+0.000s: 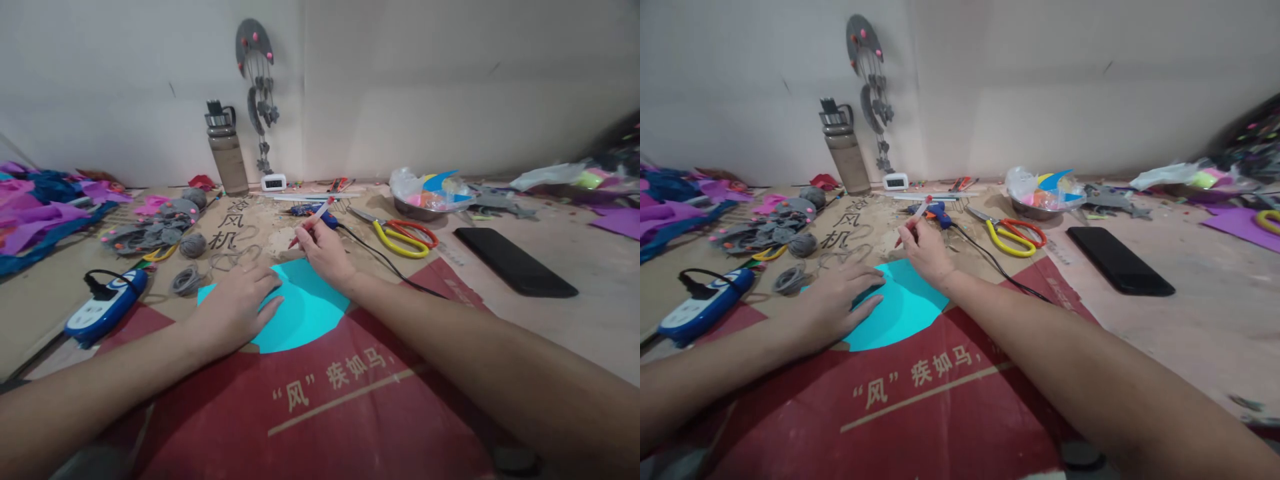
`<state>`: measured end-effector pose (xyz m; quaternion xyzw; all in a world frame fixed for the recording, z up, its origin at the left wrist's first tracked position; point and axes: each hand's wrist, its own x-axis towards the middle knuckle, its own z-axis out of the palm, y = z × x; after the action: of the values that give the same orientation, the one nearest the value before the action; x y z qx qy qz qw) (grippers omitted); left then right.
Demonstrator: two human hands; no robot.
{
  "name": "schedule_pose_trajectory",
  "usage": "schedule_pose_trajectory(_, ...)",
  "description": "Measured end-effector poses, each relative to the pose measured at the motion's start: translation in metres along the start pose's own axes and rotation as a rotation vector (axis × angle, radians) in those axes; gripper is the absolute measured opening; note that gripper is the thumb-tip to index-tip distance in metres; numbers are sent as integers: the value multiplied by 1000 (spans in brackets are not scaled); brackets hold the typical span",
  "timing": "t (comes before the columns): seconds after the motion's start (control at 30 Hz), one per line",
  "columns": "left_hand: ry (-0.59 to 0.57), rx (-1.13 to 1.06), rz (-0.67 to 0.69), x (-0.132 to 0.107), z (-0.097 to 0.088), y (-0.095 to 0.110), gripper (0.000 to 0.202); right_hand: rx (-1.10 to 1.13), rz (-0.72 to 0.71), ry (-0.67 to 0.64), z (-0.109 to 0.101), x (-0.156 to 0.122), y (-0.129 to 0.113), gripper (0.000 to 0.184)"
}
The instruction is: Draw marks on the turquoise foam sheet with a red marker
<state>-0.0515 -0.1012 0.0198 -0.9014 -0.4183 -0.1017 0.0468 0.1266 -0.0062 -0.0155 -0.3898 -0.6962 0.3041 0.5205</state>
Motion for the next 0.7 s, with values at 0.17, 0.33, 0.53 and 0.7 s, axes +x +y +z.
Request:
schedule_pose_trajectory(0.17, 29, -13, -110, -5, -4, -1, 29, 167, -14, -27, -7, 0, -6, 22)
schedule_pose_trajectory(0.33, -19, -44, -113, -14, -2, -2, 38, 231, 7, -105, -30, -4, -21, 28)
schedule_pose_trajectory(0.53, -32, -37, -90, -9, 1, 1, 41, -243, -97, -339, -46, -39, -35, 19)
schedule_pose_trajectory(0.7, -12, 7, -36, 15, 9, 2, 42, -447, -140, -360, -57, -53, -32, 27)
